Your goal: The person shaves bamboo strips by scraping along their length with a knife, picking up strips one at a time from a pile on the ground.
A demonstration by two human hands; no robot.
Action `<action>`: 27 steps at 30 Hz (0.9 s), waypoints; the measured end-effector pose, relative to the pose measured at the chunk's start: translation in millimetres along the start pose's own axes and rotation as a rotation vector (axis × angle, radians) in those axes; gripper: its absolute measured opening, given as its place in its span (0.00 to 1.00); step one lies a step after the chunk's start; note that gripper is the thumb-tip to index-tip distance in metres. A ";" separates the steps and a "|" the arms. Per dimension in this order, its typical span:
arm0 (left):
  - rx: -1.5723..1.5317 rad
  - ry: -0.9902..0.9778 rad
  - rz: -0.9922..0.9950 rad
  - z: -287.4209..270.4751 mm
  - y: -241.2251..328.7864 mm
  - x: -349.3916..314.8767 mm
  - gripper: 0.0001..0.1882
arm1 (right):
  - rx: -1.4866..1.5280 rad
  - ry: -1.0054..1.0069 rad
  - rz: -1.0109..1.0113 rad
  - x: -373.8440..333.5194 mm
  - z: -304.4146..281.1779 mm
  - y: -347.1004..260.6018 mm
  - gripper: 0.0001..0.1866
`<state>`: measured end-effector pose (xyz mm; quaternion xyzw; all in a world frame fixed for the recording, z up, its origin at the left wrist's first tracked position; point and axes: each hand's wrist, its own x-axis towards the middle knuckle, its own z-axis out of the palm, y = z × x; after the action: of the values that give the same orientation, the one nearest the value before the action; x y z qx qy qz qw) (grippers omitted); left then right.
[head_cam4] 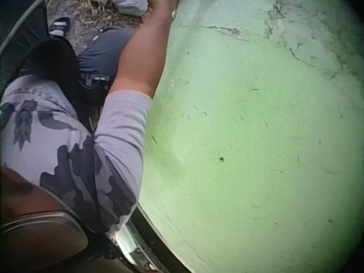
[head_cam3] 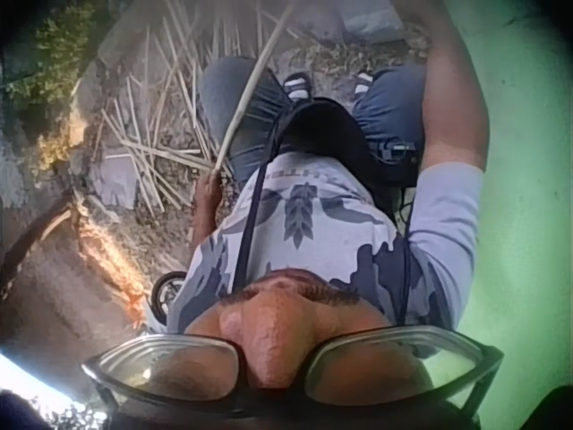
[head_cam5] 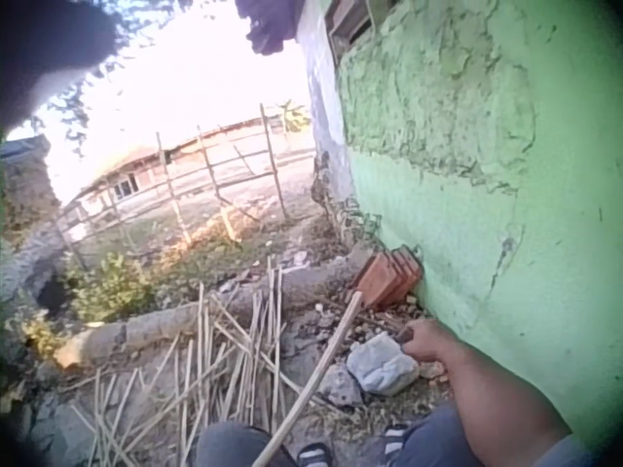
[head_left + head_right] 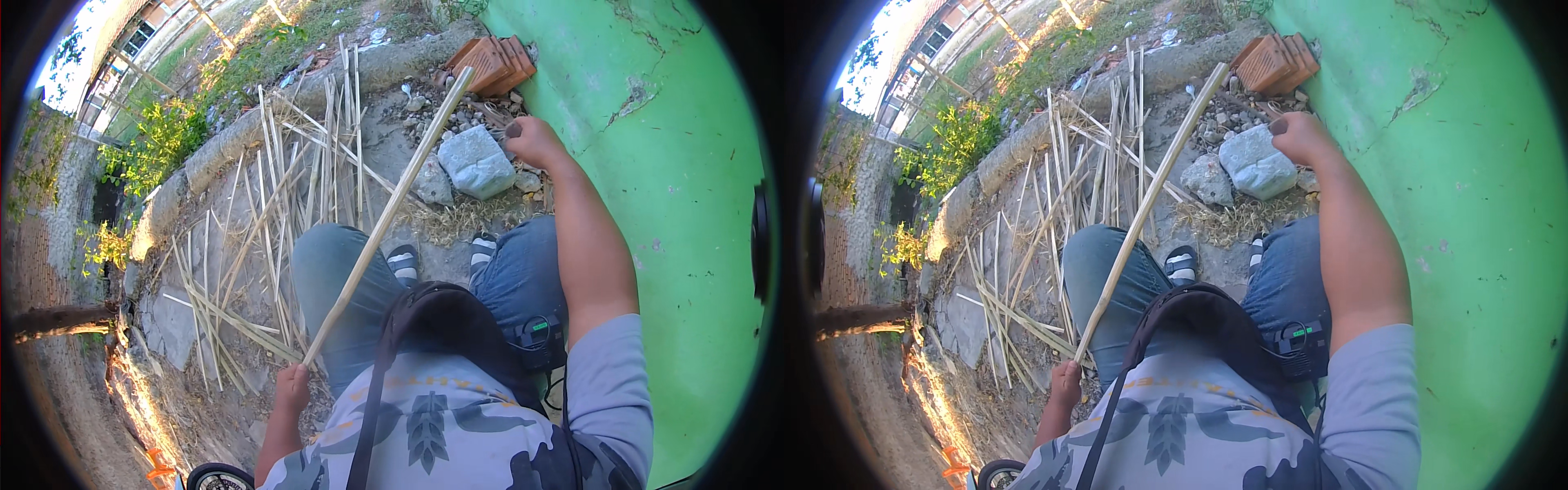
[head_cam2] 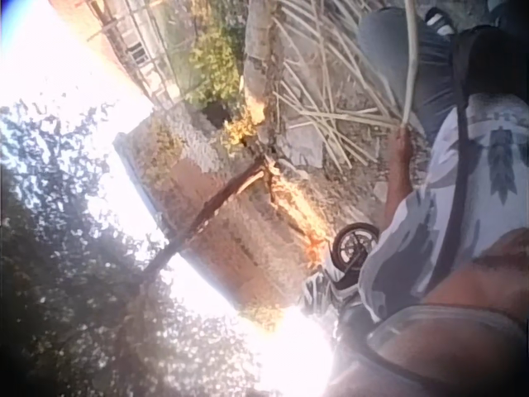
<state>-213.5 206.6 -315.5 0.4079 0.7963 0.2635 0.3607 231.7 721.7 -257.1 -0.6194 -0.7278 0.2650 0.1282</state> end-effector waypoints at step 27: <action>-0.103 -0.136 0.039 -252.6 10.5 -104.8 0.29 | -0.128 -0.013 -0.544 -186.9 15.6 -358.4 0.09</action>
<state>-365.5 92.5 -118.5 0.4211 0.7474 0.2828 0.4291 -37.8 504.0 -48.4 -0.4063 -0.8834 0.1783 0.1508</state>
